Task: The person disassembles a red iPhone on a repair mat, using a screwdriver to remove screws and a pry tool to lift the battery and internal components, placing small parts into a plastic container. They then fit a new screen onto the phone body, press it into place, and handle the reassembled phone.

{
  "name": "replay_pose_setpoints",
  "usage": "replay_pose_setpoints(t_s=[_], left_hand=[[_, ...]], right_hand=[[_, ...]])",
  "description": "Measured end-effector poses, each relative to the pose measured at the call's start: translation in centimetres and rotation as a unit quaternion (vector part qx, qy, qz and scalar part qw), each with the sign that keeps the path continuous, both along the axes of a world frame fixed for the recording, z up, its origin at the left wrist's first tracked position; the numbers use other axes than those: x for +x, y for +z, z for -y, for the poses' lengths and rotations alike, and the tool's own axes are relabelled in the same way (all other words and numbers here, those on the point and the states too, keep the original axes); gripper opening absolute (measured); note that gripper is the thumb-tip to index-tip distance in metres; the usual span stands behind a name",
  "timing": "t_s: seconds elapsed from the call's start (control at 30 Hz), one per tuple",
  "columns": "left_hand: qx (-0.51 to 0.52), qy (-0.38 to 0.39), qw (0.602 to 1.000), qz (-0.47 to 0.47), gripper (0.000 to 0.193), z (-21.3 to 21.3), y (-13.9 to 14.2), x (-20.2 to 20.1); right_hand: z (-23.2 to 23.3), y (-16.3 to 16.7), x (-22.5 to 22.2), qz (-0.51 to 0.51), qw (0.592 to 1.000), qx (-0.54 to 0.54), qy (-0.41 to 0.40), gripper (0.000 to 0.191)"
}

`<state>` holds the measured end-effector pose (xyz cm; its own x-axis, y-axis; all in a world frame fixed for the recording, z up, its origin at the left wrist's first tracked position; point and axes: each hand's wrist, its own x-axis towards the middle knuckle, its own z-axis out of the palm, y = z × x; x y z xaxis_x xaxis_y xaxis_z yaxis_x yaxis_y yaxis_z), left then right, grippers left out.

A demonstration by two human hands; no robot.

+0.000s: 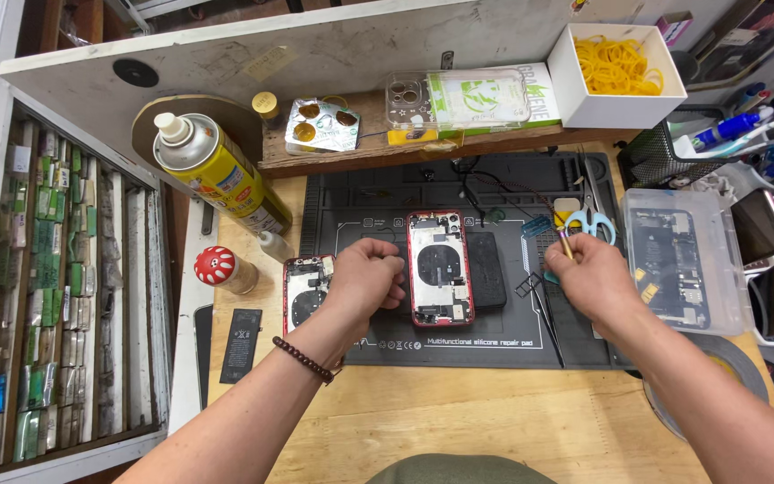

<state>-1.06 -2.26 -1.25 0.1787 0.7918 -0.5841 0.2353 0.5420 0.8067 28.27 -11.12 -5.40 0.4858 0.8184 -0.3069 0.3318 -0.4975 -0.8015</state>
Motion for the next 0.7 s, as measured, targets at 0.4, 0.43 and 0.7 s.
replay_pose_setpoints(t_s=[0.4, 0.43, 0.7], left_hand=[[0.0, -0.022, 0.999, -0.046, 0.027, 0.9, -0.2, 0.3], [0.003, -0.023, 0.999, -0.048, 0.028, 1.0, -0.1, 0.4], [0.023, -0.034, 0.993, -0.111, 0.025, 1.1, 1.0, 1.0]], right_hand=[[-4.7, -1.8, 0.2, 0.036, 0.999, 0.01, 0.031, 0.019], [-4.9, -1.9, 0.1, 0.034, 0.999, 0.024, 0.025, 0.018], [-6.5, -1.6, -0.2, 0.208, 0.973, 0.058, 0.078, 0.022]])
